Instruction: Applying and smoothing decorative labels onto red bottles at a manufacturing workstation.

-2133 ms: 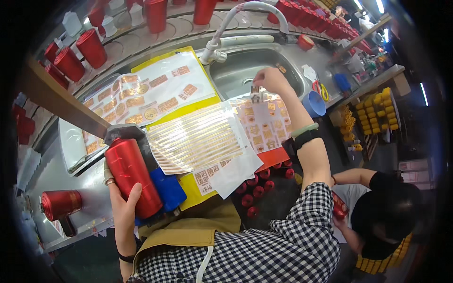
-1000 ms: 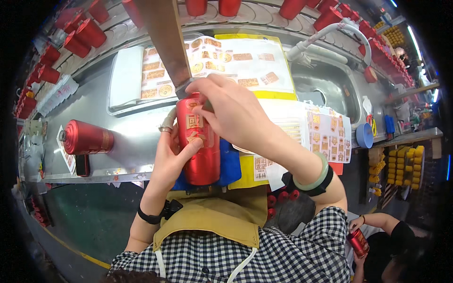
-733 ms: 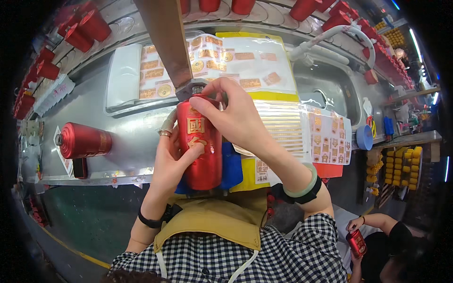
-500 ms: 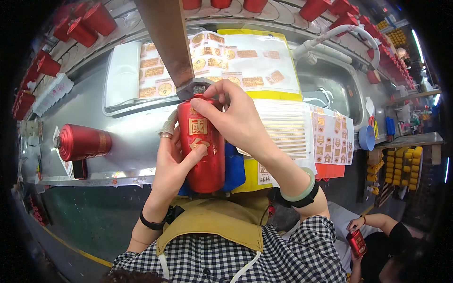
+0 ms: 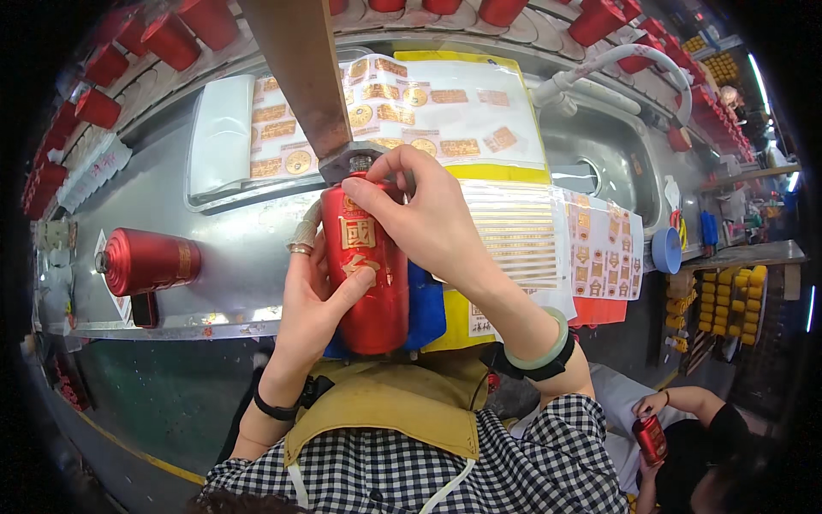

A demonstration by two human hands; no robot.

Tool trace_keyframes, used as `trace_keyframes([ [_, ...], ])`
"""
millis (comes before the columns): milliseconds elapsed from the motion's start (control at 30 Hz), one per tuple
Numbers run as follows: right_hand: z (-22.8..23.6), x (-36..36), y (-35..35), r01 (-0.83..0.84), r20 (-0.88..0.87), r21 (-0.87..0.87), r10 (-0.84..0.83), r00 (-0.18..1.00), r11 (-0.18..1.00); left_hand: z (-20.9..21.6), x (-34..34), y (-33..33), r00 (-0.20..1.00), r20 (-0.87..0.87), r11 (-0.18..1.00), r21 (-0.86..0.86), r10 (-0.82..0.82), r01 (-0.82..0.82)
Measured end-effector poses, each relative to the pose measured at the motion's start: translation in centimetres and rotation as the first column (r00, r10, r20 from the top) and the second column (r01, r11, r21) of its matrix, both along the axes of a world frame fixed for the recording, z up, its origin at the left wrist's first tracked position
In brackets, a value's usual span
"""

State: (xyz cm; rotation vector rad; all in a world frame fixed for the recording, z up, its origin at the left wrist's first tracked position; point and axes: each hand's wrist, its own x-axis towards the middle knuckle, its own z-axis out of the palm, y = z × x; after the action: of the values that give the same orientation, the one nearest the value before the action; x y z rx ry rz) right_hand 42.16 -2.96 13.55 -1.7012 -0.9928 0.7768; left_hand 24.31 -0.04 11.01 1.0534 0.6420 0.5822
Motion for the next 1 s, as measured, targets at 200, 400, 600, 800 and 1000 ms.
trace_keyframes([
  [200, -0.1, 0.2, 0.0, 0.005, 0.033, 0.022, -0.006, 0.999, 1.0, 0.1, 0.0, 0.1, 1.0, 0.007, 1.0, 0.0, -0.011, 0.011],
  [400, 0.3, -0.1, -1.0, 0.036, -0.197, -0.004, -0.036, 0.98, 0.999, -0.7, 0.9, 2.0, 0.992, 0.103, 0.99, -0.127, 0.071, -0.058],
  [600, -0.5, -0.3, -1.1, 0.004, -0.233, 0.001, -0.004, 0.973, 1.0, -0.4, 1.1, 2.2, 0.995, 0.096, 0.992, -0.127, 0.029, -0.017],
  [800, -0.5, -0.5, -0.9, 0.027, -0.244, 0.026, -0.02, 0.97, 0.999, -0.3, 1.2, 2.3, 0.992, 0.128, 0.99, -0.138, 0.024, -0.006],
  [1000, -0.3, -0.5, -0.7, 0.044, -0.233, 0.043, -0.033, 0.972, 0.998, -0.5, 1.3, 2.3, 0.99, 0.136, 0.991, -0.13, 0.029, -0.011],
])
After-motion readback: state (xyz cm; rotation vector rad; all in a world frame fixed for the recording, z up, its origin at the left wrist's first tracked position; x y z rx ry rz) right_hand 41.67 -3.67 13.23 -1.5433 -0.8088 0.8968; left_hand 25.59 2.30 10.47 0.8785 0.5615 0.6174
